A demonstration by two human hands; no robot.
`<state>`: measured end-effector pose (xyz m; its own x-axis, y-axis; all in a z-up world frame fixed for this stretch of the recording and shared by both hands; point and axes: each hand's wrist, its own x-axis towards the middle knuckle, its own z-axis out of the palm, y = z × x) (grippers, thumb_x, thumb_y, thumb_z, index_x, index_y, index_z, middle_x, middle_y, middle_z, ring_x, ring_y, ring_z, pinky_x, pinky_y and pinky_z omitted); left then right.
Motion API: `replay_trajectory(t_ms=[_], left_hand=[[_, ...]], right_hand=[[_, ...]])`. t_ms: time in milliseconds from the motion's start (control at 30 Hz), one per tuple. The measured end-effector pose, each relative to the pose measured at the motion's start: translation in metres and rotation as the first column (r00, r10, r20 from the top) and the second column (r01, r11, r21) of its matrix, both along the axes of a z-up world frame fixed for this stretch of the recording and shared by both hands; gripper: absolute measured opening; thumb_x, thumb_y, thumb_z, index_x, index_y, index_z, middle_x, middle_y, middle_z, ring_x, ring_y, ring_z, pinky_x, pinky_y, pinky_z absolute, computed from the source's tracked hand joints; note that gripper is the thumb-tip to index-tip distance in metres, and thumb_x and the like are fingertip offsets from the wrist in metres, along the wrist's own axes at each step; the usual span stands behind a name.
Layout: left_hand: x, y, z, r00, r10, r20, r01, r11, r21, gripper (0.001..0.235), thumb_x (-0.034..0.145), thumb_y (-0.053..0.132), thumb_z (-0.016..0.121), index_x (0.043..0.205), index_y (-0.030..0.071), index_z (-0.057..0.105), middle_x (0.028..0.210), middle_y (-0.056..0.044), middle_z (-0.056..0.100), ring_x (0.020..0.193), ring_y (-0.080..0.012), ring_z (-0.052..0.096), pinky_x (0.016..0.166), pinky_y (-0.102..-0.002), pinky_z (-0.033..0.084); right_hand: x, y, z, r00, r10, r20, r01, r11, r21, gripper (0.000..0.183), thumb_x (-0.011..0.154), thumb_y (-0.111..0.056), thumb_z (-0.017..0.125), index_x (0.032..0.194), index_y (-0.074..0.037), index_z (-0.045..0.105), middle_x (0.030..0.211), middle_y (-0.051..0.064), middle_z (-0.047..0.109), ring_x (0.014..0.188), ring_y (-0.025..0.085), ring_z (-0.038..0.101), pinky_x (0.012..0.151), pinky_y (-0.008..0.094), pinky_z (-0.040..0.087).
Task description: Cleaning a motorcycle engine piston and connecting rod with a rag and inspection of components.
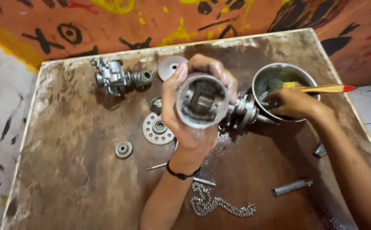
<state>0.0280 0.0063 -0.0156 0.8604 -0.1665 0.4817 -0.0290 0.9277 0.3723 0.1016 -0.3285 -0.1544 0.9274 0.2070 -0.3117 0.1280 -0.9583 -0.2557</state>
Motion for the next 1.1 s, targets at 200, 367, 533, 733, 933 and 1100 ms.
replay_trajectory(t_ms=[200,367,533,733,933,1100], left_hand=[[-0.006,0.004,0.0,1.0,0.013,0.024,-0.013,1.0,0.013,0.049,0.116,0.034,0.032,0.097,-0.005,0.055,0.082,-0.016,0.059,0.072,-0.0238,0.058,0.07,-0.035,0.048],[-0.01,0.008,0.008,1.0,0.013,0.018,-0.014,0.998,0.055,0.048,0.113,0.035,0.032,0.097,-0.004,0.054,0.077,-0.019,0.06,0.07,-0.0239,0.058,0.07,-0.034,0.047],[-0.008,0.009,0.005,1.0,-0.011,0.026,0.011,1.0,0.011,0.049,0.115,0.035,0.031,0.098,-0.005,0.054,0.079,-0.018,0.058,0.068,-0.0242,0.057,0.067,-0.035,0.047],[-0.009,0.01,0.003,0.997,0.067,0.048,-0.069,0.996,0.052,0.05,0.117,0.034,0.032,0.097,-0.006,0.054,0.081,-0.017,0.057,0.068,-0.0249,0.057,0.068,-0.035,0.047],[-0.004,0.014,0.007,0.985,0.149,0.085,-0.152,0.988,0.038,0.046,0.113,0.031,0.033,0.096,-0.005,0.055,0.082,-0.018,0.058,0.065,-0.0264,0.057,0.062,-0.037,0.048],[-0.004,0.018,0.006,0.985,0.159,0.072,-0.165,0.983,0.085,0.05,0.117,0.033,0.032,0.096,-0.006,0.055,0.082,-0.018,0.057,0.069,-0.0275,0.056,0.067,-0.037,0.046]], right_hand=[[-0.006,0.014,0.009,0.999,-0.035,0.03,0.037,0.996,-0.08,0.041,0.082,-0.02,0.073,0.123,-0.013,0.073,0.115,0.013,0.077,0.105,0.029,0.073,0.093,0.04,0.055],[0.01,-0.014,0.003,0.988,0.009,-0.155,-0.004,0.999,0.033,0.043,0.082,-0.022,0.072,0.124,-0.012,0.073,0.114,0.009,0.08,0.102,0.021,0.076,0.093,0.035,0.056],[0.004,-0.013,0.004,0.981,0.019,-0.193,-0.013,0.999,0.036,0.039,0.086,-0.024,0.069,0.123,-0.015,0.075,0.112,0.006,0.081,0.099,0.019,0.076,0.089,0.034,0.057],[0.002,-0.007,0.012,0.989,-0.022,-0.144,0.019,1.0,-0.024,0.031,0.084,-0.025,0.074,0.113,-0.014,0.079,0.103,0.006,0.082,0.092,0.018,0.077,0.085,0.033,0.058],[-0.007,-0.016,0.049,0.992,-0.112,-0.053,0.117,0.985,0.124,0.03,0.084,-0.02,0.073,0.112,-0.01,0.078,0.101,0.008,0.079,0.093,0.021,0.075,0.084,0.037,0.057],[-0.022,-0.011,0.101,0.988,-0.134,0.072,0.108,0.95,0.294,0.037,0.085,-0.024,0.075,0.119,-0.009,0.074,0.107,0.009,0.079,0.099,0.02,0.072,0.088,0.037,0.055]])
